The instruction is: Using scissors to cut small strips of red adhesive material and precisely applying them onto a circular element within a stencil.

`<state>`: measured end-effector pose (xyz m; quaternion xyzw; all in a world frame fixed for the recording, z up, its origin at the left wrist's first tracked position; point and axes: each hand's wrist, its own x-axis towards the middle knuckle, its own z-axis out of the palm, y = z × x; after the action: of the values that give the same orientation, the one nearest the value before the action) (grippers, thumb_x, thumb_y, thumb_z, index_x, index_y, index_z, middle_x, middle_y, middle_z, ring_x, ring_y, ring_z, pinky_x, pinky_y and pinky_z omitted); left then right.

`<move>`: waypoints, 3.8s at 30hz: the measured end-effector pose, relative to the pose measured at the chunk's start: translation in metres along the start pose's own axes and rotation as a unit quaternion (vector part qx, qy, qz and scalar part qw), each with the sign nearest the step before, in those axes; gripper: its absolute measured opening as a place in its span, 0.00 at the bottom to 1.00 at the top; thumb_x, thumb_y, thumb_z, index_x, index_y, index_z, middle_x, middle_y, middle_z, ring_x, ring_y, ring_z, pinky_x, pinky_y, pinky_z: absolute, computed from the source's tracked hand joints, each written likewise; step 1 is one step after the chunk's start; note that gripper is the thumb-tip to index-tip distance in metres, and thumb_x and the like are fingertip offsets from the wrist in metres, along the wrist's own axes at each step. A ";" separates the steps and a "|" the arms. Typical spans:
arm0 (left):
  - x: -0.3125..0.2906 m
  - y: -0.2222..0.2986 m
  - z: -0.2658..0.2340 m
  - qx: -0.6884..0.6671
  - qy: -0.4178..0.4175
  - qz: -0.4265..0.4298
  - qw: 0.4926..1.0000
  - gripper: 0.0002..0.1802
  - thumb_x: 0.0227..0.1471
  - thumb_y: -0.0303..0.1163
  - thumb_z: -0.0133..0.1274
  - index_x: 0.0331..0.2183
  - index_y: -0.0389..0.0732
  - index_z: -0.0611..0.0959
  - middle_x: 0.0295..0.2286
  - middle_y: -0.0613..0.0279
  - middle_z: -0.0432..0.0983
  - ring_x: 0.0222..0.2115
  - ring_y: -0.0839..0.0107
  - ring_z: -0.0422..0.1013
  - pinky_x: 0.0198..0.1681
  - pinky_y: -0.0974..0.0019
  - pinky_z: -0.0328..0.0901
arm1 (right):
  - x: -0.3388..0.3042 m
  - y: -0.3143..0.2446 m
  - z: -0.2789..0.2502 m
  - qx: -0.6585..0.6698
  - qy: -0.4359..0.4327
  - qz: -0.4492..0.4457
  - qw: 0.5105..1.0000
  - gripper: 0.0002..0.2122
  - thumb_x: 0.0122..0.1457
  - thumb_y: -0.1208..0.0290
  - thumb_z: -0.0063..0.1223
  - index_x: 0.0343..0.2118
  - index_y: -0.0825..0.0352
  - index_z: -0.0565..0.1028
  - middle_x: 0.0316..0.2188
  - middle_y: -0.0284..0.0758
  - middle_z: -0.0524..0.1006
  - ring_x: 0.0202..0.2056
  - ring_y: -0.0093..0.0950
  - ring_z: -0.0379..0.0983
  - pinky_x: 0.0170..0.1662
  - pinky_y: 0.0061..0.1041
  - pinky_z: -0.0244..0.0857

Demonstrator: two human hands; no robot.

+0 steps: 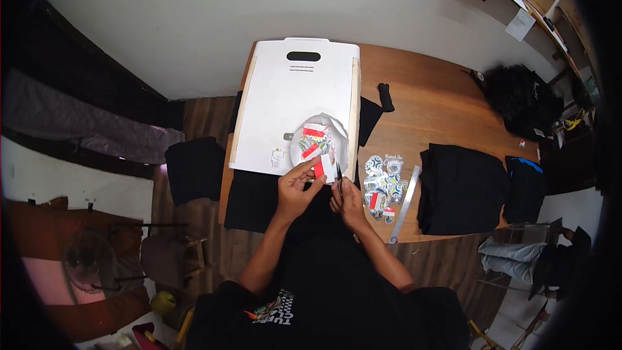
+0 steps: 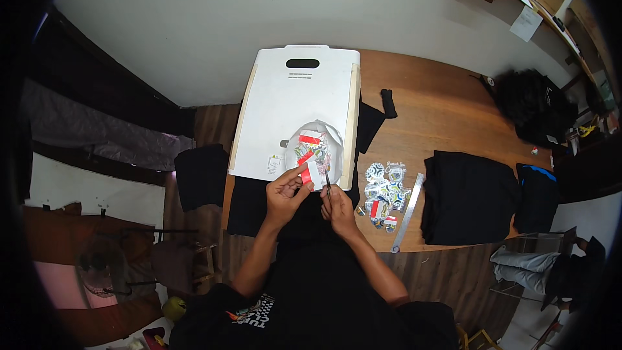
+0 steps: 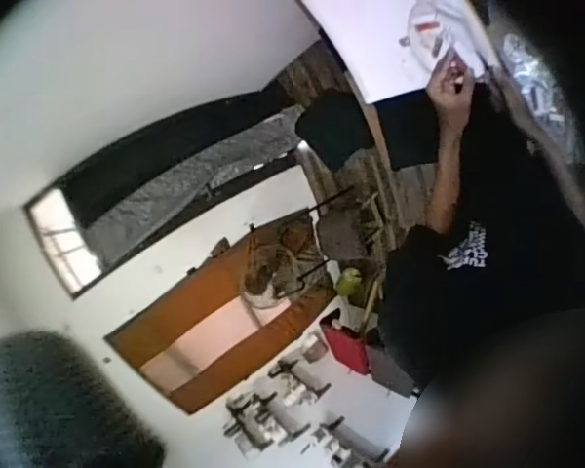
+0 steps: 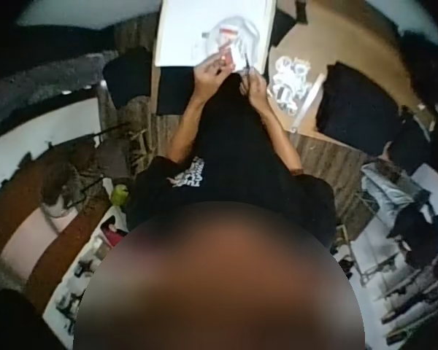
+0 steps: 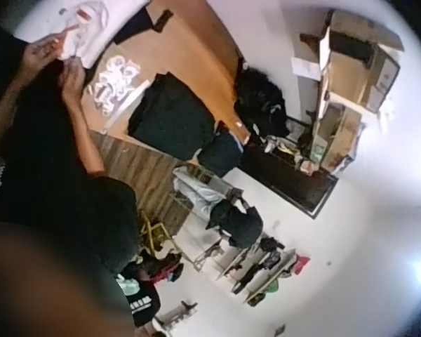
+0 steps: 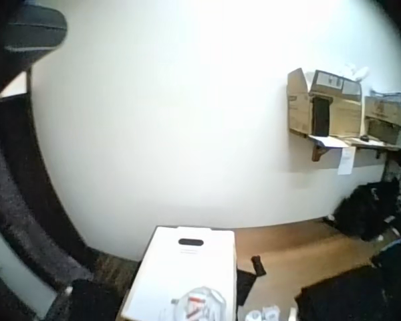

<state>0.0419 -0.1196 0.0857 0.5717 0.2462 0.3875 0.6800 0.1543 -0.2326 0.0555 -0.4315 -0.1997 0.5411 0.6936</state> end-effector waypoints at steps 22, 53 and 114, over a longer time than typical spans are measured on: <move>-0.004 0.000 0.004 0.010 -0.021 -0.020 1.000 0.25 0.51 0.13 0.59 0.53 0.28 0.77 0.39 0.59 0.78 0.38 0.79 0.73 0.44 0.75 0.69 | 0.013 0.001 0.002 -0.009 -0.031 -0.047 0.998 0.17 0.73 0.57 0.32 0.35 0.65 0.67 0.14 0.23 0.53 0.13 0.14 0.46 0.19 0.19 0.44; -0.003 0.011 -0.002 -0.099 0.013 -0.099 0.990 0.24 0.56 0.15 0.54 0.55 0.28 0.74 0.40 0.54 0.79 0.40 0.76 0.75 0.47 0.74 0.68 | 0.021 -0.013 0.008 -0.043 -0.031 -0.027 0.998 0.19 0.73 0.54 0.29 0.42 0.67 0.68 0.13 0.24 0.56 0.12 0.16 0.48 0.18 0.19 0.47; 0.013 0.003 -0.008 0.032 0.064 -0.009 0.997 0.17 0.54 0.15 0.58 0.47 0.30 0.82 0.39 0.60 0.78 0.35 0.82 0.69 0.40 0.78 0.65 | 0.010 -0.004 0.001 -0.019 -0.047 -0.030 0.998 0.19 0.73 0.53 0.32 0.38 0.66 0.68 0.13 0.23 0.53 0.12 0.15 0.44 0.19 0.19 0.42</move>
<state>0.0427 -0.1046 0.0882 0.5651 0.3067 0.4088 0.6477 0.1593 -0.2228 0.0571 -0.4126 -0.2551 0.5354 0.6914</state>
